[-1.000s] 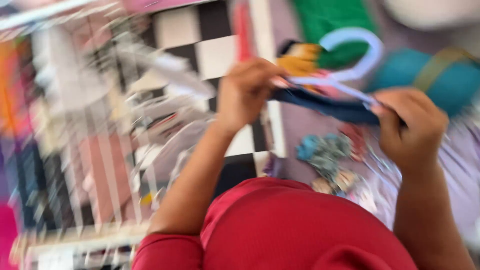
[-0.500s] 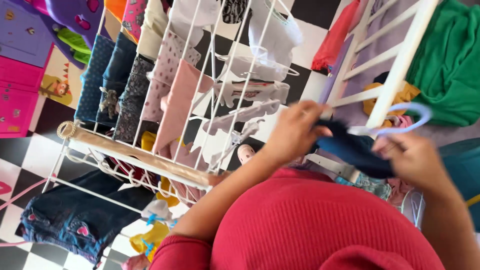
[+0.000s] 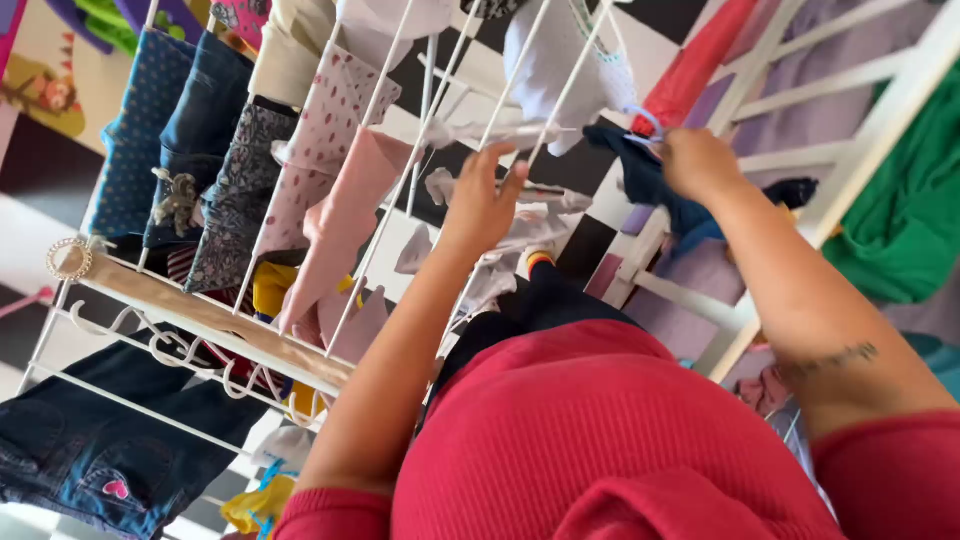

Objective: The person hangs small children's clothing items on hangers and places the hangers onto a white drying rack. They pick garments one at a time from a bed, thread each onto a hanger, and hang the hangers on the rack bars, spreading items apart.

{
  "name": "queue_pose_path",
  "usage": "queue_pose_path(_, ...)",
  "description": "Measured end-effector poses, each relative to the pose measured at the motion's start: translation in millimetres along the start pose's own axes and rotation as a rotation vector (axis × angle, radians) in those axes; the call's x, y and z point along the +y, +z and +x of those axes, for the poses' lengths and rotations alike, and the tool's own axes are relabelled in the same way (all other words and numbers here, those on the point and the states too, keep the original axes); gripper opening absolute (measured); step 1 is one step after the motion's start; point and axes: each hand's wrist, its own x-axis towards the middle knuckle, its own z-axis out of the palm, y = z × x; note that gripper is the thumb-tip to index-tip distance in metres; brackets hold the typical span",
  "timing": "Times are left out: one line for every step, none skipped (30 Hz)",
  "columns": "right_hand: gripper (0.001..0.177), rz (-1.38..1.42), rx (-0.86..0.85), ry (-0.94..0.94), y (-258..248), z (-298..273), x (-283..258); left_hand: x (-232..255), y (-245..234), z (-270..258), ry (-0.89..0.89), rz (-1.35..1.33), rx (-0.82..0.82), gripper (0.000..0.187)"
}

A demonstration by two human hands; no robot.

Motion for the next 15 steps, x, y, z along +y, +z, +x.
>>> queue_pose_path(0.024,0.033,-0.054,0.003,12.7,25.9,6.0,-6.6,6.5,2.6,0.12,0.021,0.0,0.037)
queue_pose_path(0.024,0.035,-0.063,-0.004,19.4,36.6,0.2,1.0,2.3,5.5,0.109,0.025,0.002,0.037)
queue_pose_path(0.024,0.13,-0.104,-0.019,22.6,49.9,-4.8,9.3,-1.1,11.8,0.015,-0.021,-0.052,0.035)
queue_pose_path(0.024,0.225,-0.146,-0.034,26.2,62.7,-10.6,17.2,-5.2,17.6,-0.078,-0.069,-0.107,0.033)
queue_pose_path(0.024,0.223,-0.155,-0.051,35.9,76.9,-8.3,31.0,-9.7,29.7,-0.089,-0.062,-0.092,0.033)
queue_pose_path(0.023,0.206,-0.133,-0.132,46.6,90.5,-6.4,44.1,-14.4,41.0,-0.266,0.015,-0.071,0.027)
queue_pose_path(0.024,0.194,-0.118,-0.204,61.3,95.9,-5.0,58.2,-19.3,47.4,-0.452,0.091,-0.065,0.023)
queue_pose_path(0.024,0.199,-0.136,-0.214,63.2,105.9,-10.5,51.7,-15.0,52.6,-0.472,0.096,-0.06,0.023)
queue_pose_path(0.024,0.28,-0.088,-0.197,66.0,113.0,-16.8,45.3,-11.8,55.9,-0.261,0.216,0.001,0.019)
queue_pose_path(0.026,0.361,-0.041,-0.178,68.7,119.1,-23.8,39.3,-9.2,58.4,-0.046,0.334,0.052,0.016)
queue_pose_path(0.026,0.363,-0.048,-0.193,79.3,133.3,-22.3,42.2,-3.5,60.6,-0.056,0.343,0.062,0.016)
queue_pose_path(0.021,0.32,0.07,-0.126,89.7,147.0,-21.5,45.4,1.8,62.6,-0.031,0.364,0.05,0.02)
queue_pose_path(0.018,0.276,0.181,-0.054,101.5,154.8,-19.8,49.8,7.6,61.4,-0.011,0.381,0.03,0.025)
queue_pose_path(0.018,0.278,0.168,-0.063,108.7,170.5,-7.4,56.9,9.1,62.3,-0.025,0.386,0.034,0.025)
queue_pose_path(0.026,0.208,0.055,-0.073,115.3,188.3,4.5,62.5,9.8,66.0,0.02,0.513,0.109,0.027)
